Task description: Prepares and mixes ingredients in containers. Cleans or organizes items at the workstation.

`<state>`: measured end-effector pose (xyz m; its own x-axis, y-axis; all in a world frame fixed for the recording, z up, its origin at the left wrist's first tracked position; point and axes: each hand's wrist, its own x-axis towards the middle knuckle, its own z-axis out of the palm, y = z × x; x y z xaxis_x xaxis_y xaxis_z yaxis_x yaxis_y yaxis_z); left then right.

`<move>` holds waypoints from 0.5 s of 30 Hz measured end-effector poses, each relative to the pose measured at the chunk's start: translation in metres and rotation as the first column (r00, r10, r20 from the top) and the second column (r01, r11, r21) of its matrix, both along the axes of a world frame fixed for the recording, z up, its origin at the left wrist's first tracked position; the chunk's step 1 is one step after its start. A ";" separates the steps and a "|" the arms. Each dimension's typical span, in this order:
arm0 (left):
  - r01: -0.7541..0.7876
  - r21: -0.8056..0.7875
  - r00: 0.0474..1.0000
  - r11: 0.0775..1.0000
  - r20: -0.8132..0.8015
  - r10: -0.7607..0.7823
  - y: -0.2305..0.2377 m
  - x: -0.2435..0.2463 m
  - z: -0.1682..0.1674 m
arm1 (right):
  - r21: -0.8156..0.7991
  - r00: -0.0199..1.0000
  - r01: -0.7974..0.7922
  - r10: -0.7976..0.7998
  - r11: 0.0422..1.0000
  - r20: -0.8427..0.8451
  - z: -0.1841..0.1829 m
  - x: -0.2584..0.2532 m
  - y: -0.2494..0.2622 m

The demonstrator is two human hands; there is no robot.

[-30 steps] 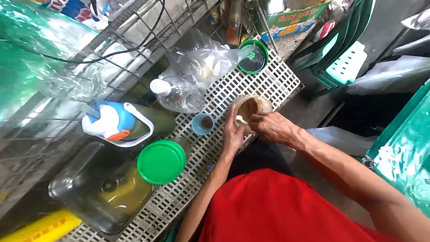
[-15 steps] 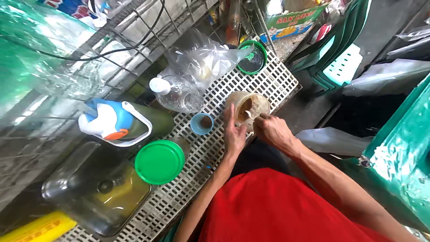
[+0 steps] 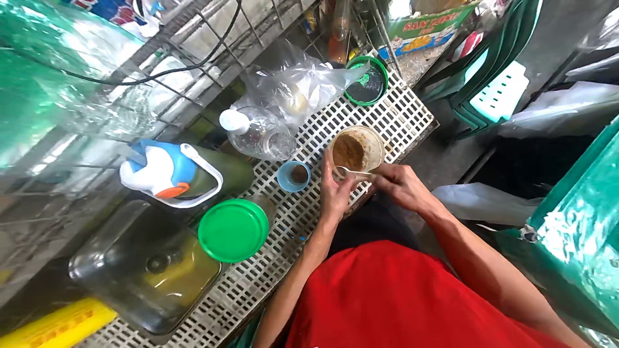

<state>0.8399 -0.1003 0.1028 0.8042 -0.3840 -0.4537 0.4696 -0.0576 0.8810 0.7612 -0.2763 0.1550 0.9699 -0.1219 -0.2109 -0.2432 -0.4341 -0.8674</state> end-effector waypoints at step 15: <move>0.176 0.088 0.984 0.980 0.016 -0.178 0.069 -0.023 -0.004 | 0.519 0.910 0.414 -0.322 0.747 -0.263 0.011 0.006 -0.031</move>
